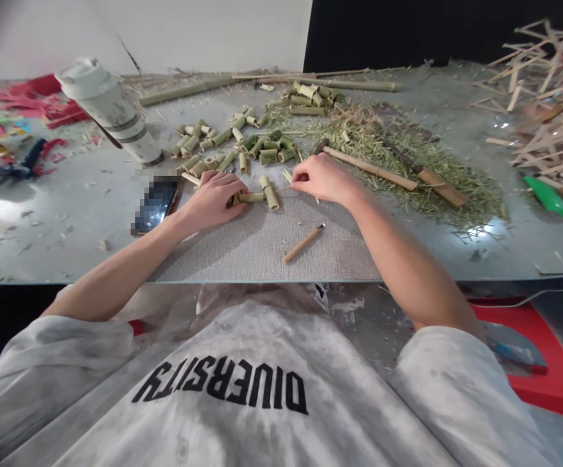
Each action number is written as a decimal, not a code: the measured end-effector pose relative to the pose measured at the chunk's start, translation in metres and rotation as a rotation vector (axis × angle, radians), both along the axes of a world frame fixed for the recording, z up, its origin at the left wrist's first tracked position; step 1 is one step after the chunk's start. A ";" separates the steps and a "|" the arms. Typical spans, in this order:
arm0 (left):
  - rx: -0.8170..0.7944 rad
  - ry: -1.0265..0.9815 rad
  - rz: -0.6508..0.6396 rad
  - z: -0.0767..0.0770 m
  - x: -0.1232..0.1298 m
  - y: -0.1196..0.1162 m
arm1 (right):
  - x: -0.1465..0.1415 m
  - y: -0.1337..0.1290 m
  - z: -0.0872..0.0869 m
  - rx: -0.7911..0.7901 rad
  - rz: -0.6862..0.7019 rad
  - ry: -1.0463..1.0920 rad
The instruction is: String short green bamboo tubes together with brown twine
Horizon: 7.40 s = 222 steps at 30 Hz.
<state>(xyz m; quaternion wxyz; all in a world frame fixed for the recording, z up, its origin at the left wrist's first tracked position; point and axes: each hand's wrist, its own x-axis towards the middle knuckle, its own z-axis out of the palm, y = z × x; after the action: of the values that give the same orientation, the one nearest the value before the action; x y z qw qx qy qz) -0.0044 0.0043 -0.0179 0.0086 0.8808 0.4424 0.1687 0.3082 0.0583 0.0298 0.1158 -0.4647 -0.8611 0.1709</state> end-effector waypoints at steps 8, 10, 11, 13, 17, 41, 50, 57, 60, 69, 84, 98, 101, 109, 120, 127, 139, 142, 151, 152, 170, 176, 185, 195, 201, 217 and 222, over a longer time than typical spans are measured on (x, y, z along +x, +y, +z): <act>0.030 -0.011 -0.122 0.007 0.006 -0.006 | 0.021 0.014 0.006 0.039 -0.069 -0.125; 0.015 -0.003 -0.246 0.007 0.011 -0.009 | 0.021 0.016 0.002 0.134 -0.147 -0.045; 0.005 0.004 -0.307 0.007 0.013 -0.011 | 0.019 0.016 -0.001 0.172 -0.176 0.000; -0.018 0.024 -0.401 0.006 0.018 -0.012 | 0.011 0.015 -0.010 0.215 -0.191 0.056; -0.046 0.052 -0.424 0.008 0.018 -0.013 | -0.006 0.011 -0.024 0.197 -0.146 0.025; -0.080 0.018 -0.391 0.011 0.004 -0.005 | -0.009 0.001 -0.011 -0.070 0.185 0.128; -0.096 0.017 -0.388 0.012 0.005 -0.006 | -0.009 0.000 -0.009 -0.068 0.190 0.109; -0.051 0.008 -0.372 0.017 0.001 -0.003 | -0.007 0.001 -0.008 -0.040 0.182 0.077; 0.030 -0.081 -0.220 0.022 -0.009 0.005 | -0.002 0.004 -0.005 -0.042 0.140 0.097; 0.012 -0.144 0.004 0.010 -0.030 0.026 | 0.009 0.012 -0.002 0.033 -0.019 0.166; 0.017 -0.203 0.122 0.004 -0.039 0.035 | 0.014 0.026 -0.018 0.150 -0.168 0.185; -0.128 -0.106 -0.068 0.020 -0.050 0.036 | 0.026 0.029 -0.011 0.162 -0.215 0.074; -0.149 -0.027 -0.055 0.016 -0.051 0.036 | 0.034 0.031 -0.011 0.140 -0.175 -0.045; -0.228 0.075 -0.018 0.033 -0.042 0.022 | 0.033 0.038 -0.021 0.109 -0.175 -0.118; -0.229 0.087 0.003 0.033 -0.041 0.022 | 0.033 0.039 -0.030 0.119 -0.159 -0.096; -0.190 0.123 -0.009 0.031 -0.041 0.023 | 0.031 0.041 -0.036 0.168 -0.112 -0.024; -0.147 -0.021 -0.023 0.014 -0.045 0.032 | 0.019 0.035 -0.040 0.229 -0.022 0.055; -0.123 -0.044 0.004 0.018 -0.044 0.030 | 0.018 0.034 -0.041 0.247 -0.024 0.038; 0.012 -0.161 -0.030 0.022 -0.032 0.022 | 0.016 0.031 -0.036 0.259 -0.034 0.002; 0.024 -0.166 -0.038 0.022 -0.030 0.022 | 0.016 0.030 -0.035 0.252 -0.035 0.002; -0.227 -0.494 0.057 0.023 -0.024 0.014 | 0.010 0.027 -0.030 0.160 0.015 0.027; -0.345 -0.436 -0.027 0.013 -0.017 0.015 | 0.009 0.027 -0.032 0.183 0.004 0.051; -0.179 -0.100 -0.279 0.029 -0.025 0.014 | 0.009 0.028 -0.032 0.178 0.018 0.040; -0.123 -0.092 -0.279 0.020 -0.015 0.013 | 0.009 0.029 -0.034 0.179 0.007 0.042; -0.053 -0.051 -0.136 0.010 -0.009 0.014 | 0.009 0.030 -0.035 0.160 0.008 0.062; -0.073 -0.051 -0.092 0.007 -0.007 0.012 | 0.008 0.030 -0.037 0.163 0.016 0.042; -0.059 -0.040 -0.093 0.003 -0.007 0.014 | 0.008 0.030 -0.036 0.153 0.022 0.053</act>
<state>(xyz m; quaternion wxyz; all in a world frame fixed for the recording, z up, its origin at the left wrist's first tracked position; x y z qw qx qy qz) -0.0114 0.0187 -0.0153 0.0514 0.8961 0.4057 0.1725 0.3162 0.0878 -0.0063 0.1720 -0.4401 -0.8734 0.1180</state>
